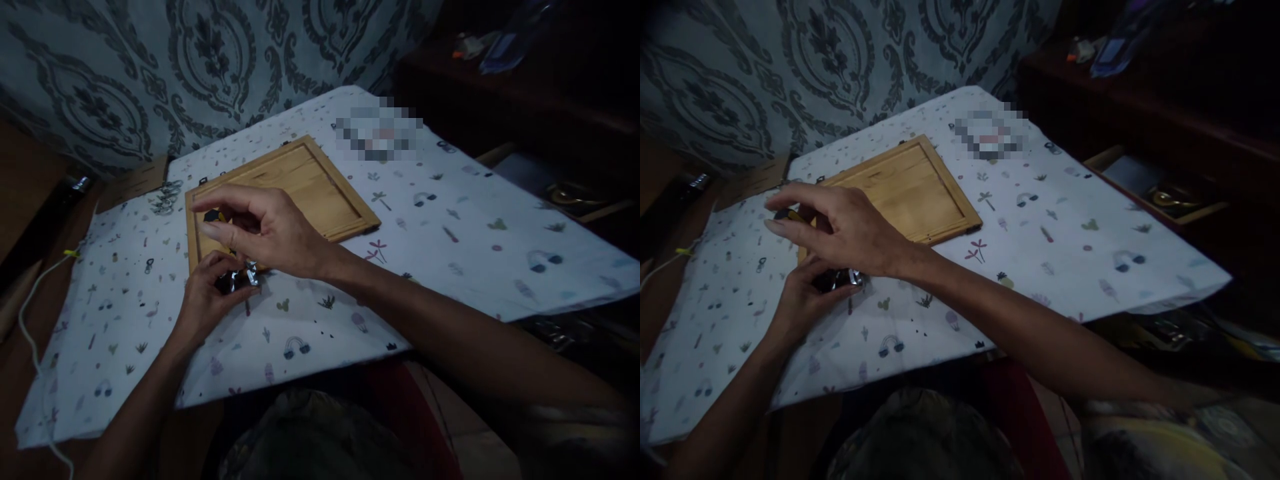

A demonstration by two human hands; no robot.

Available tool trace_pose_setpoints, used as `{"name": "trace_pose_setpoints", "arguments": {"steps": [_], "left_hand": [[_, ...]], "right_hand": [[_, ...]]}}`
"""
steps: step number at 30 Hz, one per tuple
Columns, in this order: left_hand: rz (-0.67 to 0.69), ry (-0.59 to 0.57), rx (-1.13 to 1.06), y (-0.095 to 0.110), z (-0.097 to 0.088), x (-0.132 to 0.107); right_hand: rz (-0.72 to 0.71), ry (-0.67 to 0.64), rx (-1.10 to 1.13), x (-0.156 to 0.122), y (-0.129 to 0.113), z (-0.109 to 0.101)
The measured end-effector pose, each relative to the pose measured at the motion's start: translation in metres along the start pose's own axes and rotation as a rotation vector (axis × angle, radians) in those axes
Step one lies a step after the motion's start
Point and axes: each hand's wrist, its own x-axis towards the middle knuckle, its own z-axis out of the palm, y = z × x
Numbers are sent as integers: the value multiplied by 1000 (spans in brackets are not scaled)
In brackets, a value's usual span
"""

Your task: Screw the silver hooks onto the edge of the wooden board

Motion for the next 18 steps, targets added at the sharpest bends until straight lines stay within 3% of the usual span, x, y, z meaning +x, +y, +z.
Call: {"name": "trace_pose_setpoints", "arguments": {"steps": [4,10,18], "left_hand": [[-16,-18,-2,3,-1,0],[11,-7,-3,1,0,0],[24,3,-2,-1,1,0]], "right_hand": [[7,5,16,0,1,1],[-97,37,101,-1,4,2],[-63,28,90,-2,3,2]]}}
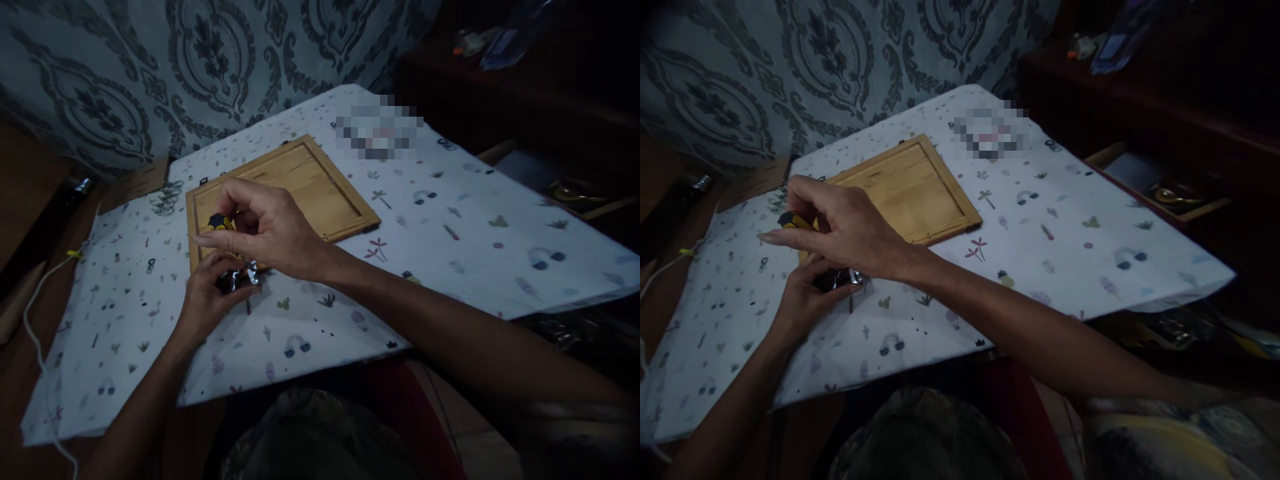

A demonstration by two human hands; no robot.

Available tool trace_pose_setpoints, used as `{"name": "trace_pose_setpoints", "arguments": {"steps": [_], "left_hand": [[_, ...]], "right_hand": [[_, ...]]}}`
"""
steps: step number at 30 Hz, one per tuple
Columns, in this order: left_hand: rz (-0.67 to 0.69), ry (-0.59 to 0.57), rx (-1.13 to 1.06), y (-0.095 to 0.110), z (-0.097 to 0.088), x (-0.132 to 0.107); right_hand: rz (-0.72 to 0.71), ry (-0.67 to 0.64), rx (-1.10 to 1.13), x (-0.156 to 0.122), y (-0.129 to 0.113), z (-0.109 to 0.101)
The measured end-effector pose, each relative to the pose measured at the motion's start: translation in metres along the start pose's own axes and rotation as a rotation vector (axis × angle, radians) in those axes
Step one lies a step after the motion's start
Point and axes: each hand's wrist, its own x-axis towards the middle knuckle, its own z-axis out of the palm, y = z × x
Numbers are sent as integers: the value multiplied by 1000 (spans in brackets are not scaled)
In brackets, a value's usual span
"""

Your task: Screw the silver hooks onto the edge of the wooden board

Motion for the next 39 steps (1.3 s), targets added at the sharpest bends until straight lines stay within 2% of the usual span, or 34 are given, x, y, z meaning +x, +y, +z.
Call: {"name": "trace_pose_setpoints", "arguments": {"steps": [5,11,21,29,39], "left_hand": [[-19,-5,-14,0,0,0],[-10,4,-18,2,-1,1],[-45,-14,3,-1,-1,-1],[-21,-4,-10,-2,0,-2],[-13,-7,3,-3,-1,-1]], "right_hand": [[62,-25,-97,1,-1,-1],[30,-7,-86,0,1,1],[61,173,-133,1,-3,1],[-32,167,-99,0,5,5],[-49,158,-146,0,4,5]]}}
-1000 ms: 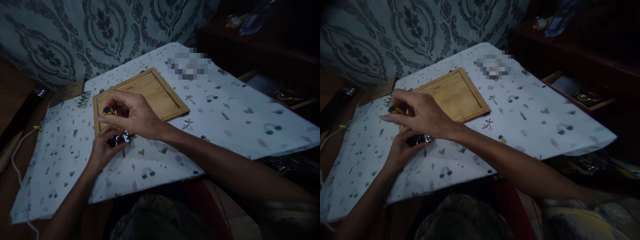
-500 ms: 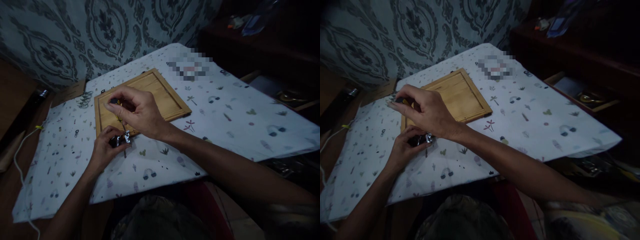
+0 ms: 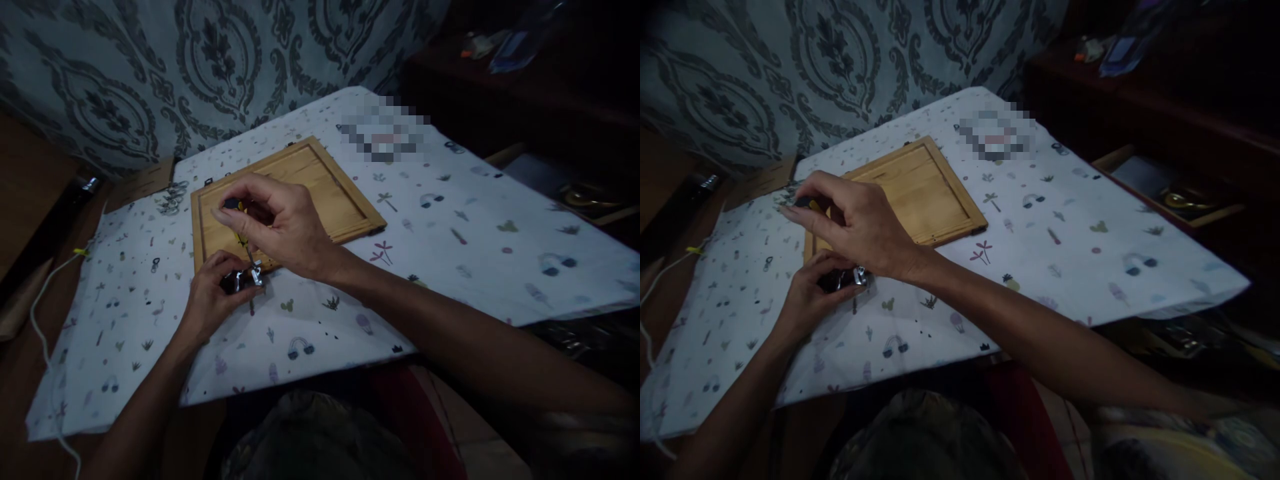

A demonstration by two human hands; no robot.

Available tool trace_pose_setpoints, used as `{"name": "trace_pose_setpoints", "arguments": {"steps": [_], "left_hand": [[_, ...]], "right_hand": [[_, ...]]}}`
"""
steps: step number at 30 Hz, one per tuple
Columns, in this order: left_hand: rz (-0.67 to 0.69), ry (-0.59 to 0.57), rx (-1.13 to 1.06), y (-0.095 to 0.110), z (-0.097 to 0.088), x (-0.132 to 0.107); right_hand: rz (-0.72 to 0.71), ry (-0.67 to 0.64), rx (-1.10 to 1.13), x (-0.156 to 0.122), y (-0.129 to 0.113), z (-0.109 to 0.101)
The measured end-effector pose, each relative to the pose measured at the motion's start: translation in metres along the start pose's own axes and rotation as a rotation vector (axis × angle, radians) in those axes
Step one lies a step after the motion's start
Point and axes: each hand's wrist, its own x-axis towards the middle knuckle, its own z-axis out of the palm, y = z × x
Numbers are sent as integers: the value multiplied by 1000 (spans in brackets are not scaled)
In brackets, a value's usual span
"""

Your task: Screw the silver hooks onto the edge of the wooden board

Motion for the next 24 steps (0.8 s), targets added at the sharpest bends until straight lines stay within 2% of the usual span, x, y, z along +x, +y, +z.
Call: {"name": "trace_pose_setpoints", "arguments": {"steps": [7,17,24], "left_hand": [[-12,6,-2,0,0,0],[6,-9,9,1,0,0],[3,-4,-2,1,1,-1]], "right_hand": [[-39,-3,11,1,0,0],[8,-61,23,1,-4,-4],[19,-161,99,2,-6,-7]]}}
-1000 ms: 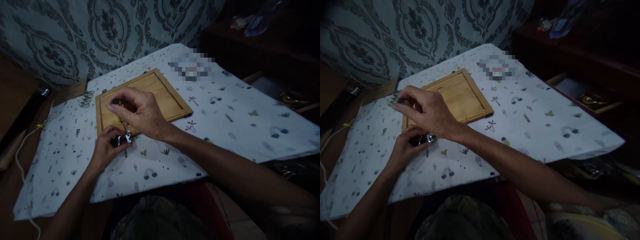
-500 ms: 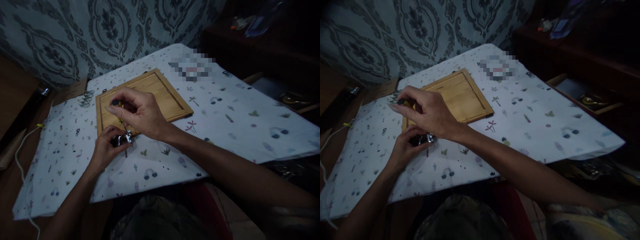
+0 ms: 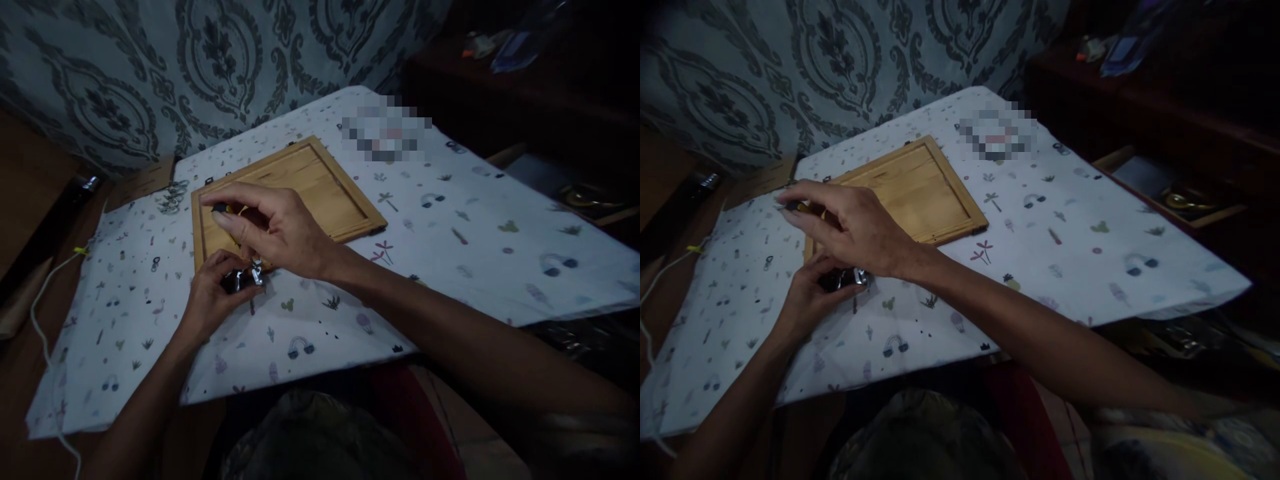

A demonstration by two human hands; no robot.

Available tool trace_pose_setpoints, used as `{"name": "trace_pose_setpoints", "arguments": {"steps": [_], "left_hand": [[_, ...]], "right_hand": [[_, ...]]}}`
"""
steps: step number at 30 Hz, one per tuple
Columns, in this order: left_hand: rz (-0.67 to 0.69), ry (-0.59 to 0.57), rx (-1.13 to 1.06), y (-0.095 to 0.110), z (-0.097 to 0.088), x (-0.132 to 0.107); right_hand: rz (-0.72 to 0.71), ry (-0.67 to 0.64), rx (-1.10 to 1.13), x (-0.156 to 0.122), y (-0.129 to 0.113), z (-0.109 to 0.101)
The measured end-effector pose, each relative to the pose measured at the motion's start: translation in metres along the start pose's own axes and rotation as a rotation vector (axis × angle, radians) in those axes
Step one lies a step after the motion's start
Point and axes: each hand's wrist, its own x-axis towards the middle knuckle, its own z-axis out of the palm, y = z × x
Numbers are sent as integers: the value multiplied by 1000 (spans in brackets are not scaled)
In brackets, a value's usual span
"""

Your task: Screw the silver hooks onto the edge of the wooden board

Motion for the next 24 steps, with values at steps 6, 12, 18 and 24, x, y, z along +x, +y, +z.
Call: {"name": "trace_pose_setpoints", "arguments": {"steps": [6,12,18,24], "left_hand": [[-4,-14,16,3,-2,2],[-1,-2,-13,3,-2,2],[-21,-5,-8,3,-1,1],[-28,-9,-7,4,-1,1]], "right_hand": [[-51,66,-19,1,3,2],[11,22,-4,0,2,1],[50,21,7,1,1,1],[-49,90,27,1,2,3]]}}
